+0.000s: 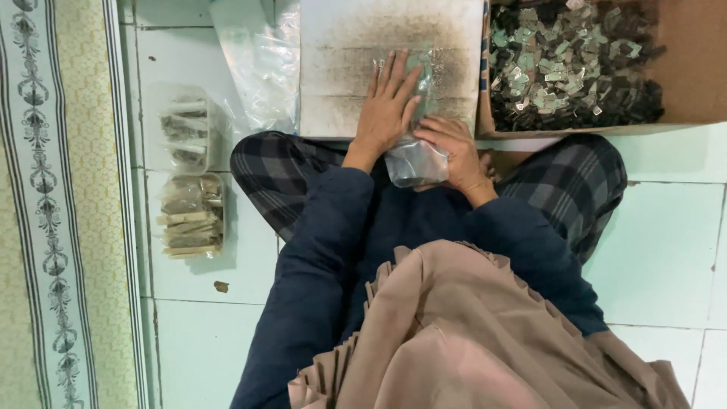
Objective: The person sits on the floor and packs small metallic components from a cardboard box into clear plastic bags. They use a tape dispenser to seal the bags and place the finished packages on the floor.
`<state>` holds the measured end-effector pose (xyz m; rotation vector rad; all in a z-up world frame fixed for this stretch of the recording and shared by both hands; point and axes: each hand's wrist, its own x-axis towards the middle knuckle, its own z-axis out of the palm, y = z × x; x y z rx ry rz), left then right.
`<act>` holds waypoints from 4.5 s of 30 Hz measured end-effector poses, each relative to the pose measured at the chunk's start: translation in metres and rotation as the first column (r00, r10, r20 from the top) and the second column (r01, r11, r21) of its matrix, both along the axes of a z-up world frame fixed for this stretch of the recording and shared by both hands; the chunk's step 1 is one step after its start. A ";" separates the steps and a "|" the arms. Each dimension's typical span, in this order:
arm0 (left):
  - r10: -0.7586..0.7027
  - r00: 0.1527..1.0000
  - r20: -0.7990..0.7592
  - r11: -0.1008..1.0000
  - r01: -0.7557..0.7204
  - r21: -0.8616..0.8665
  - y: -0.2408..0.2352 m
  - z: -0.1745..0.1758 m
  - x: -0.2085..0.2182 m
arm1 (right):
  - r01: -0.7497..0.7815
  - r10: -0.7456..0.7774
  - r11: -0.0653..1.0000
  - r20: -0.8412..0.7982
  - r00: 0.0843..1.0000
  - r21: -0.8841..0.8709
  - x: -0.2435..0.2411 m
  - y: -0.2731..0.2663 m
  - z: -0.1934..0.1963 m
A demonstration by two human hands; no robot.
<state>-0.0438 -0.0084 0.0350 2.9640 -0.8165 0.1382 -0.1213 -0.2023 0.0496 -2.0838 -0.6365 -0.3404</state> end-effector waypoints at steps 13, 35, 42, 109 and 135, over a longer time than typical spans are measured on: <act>-0.262 0.805 -0.533 0.303 -0.455 -0.837 0.033 0.007 -0.059 | 0.212 -0.150 0.964 -0.331 0.931 0.158 0.036 0.007 0.001; 0.157 0.746 -0.647 0.336 -0.657 -0.676 0.023 -0.033 -0.013 | 0.444 -0.402 0.895 -0.359 0.842 0.038 0.047 0.005 -0.029; 0.022 0.736 -0.677 0.227 -0.663 -0.714 0.030 -0.029 -0.015 | 0.393 -0.282 0.911 -0.509 0.813 0.123 0.046 -0.005 -0.034; 0.130 0.987 -0.095 0.985 -0.139 -0.102 -0.007 -0.011 -0.054 | 0.183 -0.160 0.869 0.087 0.983 -0.460 0.059 0.007 -0.012; 0.076 0.997 -0.008 0.704 -0.059 -0.707 0.043 -0.006 -0.026 | 0.086 -0.125 0.976 -0.191 0.974 -0.200 0.052 -0.015 -0.005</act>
